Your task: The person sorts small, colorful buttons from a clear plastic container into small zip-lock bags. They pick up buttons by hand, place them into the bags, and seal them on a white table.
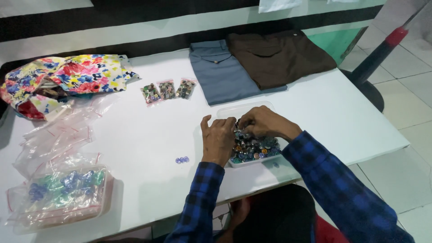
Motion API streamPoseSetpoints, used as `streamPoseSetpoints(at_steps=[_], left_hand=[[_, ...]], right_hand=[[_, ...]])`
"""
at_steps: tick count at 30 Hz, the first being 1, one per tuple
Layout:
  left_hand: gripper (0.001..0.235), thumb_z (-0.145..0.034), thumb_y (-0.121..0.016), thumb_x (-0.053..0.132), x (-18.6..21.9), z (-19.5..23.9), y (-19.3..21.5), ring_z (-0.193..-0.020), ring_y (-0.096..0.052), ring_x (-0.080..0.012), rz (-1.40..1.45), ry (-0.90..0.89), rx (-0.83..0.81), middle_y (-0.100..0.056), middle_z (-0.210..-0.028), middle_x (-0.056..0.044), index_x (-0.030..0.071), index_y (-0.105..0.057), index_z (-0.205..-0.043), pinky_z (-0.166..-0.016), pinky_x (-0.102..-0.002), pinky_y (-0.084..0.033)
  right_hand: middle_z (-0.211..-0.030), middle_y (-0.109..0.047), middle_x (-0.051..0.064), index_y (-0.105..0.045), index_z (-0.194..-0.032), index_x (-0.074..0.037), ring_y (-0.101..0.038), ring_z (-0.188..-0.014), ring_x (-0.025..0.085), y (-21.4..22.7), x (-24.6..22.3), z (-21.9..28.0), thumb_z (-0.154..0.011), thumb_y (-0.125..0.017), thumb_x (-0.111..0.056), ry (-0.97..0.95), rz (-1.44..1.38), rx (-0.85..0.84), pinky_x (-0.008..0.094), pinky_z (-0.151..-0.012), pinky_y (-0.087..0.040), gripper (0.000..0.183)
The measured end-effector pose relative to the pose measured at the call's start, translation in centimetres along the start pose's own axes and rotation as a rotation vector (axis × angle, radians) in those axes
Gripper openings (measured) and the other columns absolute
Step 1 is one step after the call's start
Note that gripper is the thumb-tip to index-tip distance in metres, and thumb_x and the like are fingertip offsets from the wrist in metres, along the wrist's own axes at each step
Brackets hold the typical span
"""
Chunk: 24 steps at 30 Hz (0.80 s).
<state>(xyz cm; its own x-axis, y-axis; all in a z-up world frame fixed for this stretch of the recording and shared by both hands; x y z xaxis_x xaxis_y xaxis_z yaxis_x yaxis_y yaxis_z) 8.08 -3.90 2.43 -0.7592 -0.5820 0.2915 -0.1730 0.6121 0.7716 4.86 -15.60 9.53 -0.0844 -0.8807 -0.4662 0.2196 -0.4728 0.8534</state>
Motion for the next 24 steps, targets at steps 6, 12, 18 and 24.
streamPoseSetpoints(at_steps=[6, 12, 18, 24], left_hand=[[0.016, -0.092, -0.068, 0.009, -0.1, 0.0, 0.2, -0.102, -0.073, -0.0175, 0.021, 0.023, -0.024, -0.076, -0.089, 0.0, 0.019, -0.065, -0.106, -0.116, -0.051, -0.025], [0.016, -0.092, -0.068, 0.015, -0.5, -0.2, 0.0, -0.106, -0.072, -0.0186, 0.08, 0.053, -0.064, -0.076, -0.087, 0.001, 0.022, -0.062, -0.105, -0.119, -0.052, -0.018], [0.017, -0.089, -0.073, 0.014, 1.0, -0.5, 2.5, -0.108, -0.072, -0.0201, 0.089, 0.012, -0.039, -0.078, -0.088, -0.002, 0.02, -0.063, -0.1, -0.119, -0.059, -0.009], [0.011, -0.09, -0.072, 0.023, 1.0, -0.5, 2.2, -0.103, -0.074, -0.018, 0.005, -0.13, 0.212, -0.077, -0.08, -0.001, 0.022, -0.065, -0.098, -0.12, -0.063, -0.013]], right_hand=[[-0.092, -0.079, 0.009, -0.081, -0.101, -0.02, -0.076, -0.092, 0.037, -3.6, 3.0, -3.6, -0.084, -0.065, -0.011, 0.002, 0.314, 0.035, 0.045, -0.078, -0.061, 0.025], [-0.093, -0.079, 0.02, -0.078, -0.101, -0.009, -0.073, -0.097, 0.046, 1.3, 0.8, 0.9, -0.087, -0.071, -0.017, 0.032, -0.204, 0.118, 0.053, -0.088, -0.056, 0.018], [-0.078, -0.076, 0.009, -0.078, -0.1, -0.002, -0.072, -0.074, 0.019, -0.3, 1.7, 0.7, -0.088, -0.074, -0.008, 0.098, -0.631, 0.141, 0.034, -0.074, -0.059, 0.014], [-0.082, -0.078, 0.014, -0.077, -0.104, 0.001, -0.075, -0.071, 0.02, -0.2, 1.4, 0.6, -0.088, -0.073, -0.003, 0.177, -0.636, 0.218, 0.032, -0.068, -0.059, 0.017]])
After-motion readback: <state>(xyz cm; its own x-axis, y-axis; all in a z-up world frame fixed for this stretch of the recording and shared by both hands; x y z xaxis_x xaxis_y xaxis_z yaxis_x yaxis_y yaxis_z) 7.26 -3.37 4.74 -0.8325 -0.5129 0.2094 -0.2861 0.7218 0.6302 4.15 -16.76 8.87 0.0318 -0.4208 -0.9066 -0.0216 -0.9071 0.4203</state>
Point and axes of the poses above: each hand's wrist, its own z-axis away from the middle knuckle, its own y-axis out of the back of the hand, x = y × z, the point moved 7 cm from there along -z, towards the middle knuckle
